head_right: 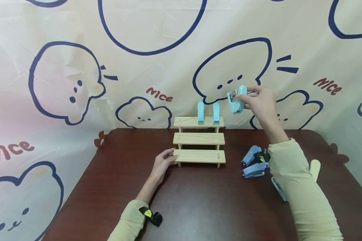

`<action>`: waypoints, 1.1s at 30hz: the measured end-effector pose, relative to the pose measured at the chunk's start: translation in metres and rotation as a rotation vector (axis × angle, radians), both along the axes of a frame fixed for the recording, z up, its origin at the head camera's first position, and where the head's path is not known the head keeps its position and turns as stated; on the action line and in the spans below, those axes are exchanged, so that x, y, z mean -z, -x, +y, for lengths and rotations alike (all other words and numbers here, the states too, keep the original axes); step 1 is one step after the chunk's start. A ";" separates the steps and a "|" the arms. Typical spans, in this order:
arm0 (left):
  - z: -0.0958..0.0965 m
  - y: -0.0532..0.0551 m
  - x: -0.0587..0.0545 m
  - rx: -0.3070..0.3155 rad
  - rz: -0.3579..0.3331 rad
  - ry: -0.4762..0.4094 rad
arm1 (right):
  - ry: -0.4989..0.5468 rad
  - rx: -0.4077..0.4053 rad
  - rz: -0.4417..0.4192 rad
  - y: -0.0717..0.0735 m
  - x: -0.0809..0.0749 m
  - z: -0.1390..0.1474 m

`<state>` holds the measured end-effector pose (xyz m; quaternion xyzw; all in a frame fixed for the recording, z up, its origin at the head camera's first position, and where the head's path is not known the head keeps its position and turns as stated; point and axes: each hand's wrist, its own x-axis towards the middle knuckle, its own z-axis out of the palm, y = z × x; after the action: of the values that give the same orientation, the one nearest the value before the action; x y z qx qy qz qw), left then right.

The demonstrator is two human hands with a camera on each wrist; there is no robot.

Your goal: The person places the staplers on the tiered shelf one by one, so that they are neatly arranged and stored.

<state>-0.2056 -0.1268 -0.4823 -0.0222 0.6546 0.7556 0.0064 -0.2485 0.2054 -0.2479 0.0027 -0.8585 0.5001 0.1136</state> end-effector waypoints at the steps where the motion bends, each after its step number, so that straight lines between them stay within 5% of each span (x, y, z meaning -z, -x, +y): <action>1: 0.000 0.000 -0.001 0.002 -0.001 -0.001 | 0.013 -0.008 0.003 0.001 -0.001 -0.004; 9: -0.001 -0.016 -0.027 0.011 0.017 0.002 | 0.056 -0.029 0.002 0.006 -0.005 -0.037; 16: -0.001 -0.003 -0.002 -0.002 0.004 0.002 | 0.086 -0.066 0.015 0.015 0.002 -0.063; 22: -0.001 -0.005 -0.015 0.015 -0.005 0.027 | 0.126 -0.092 -0.014 0.019 0.006 -0.081; 33: 0.000 -0.002 0.000 -0.013 -0.009 0.012 | 0.150 -0.121 -0.064 0.035 0.020 -0.120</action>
<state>-0.2032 -0.1268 -0.4825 -0.0299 0.6588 0.7517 0.0042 -0.2838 0.0854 -0.2678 0.0300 -0.8201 0.5687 0.0556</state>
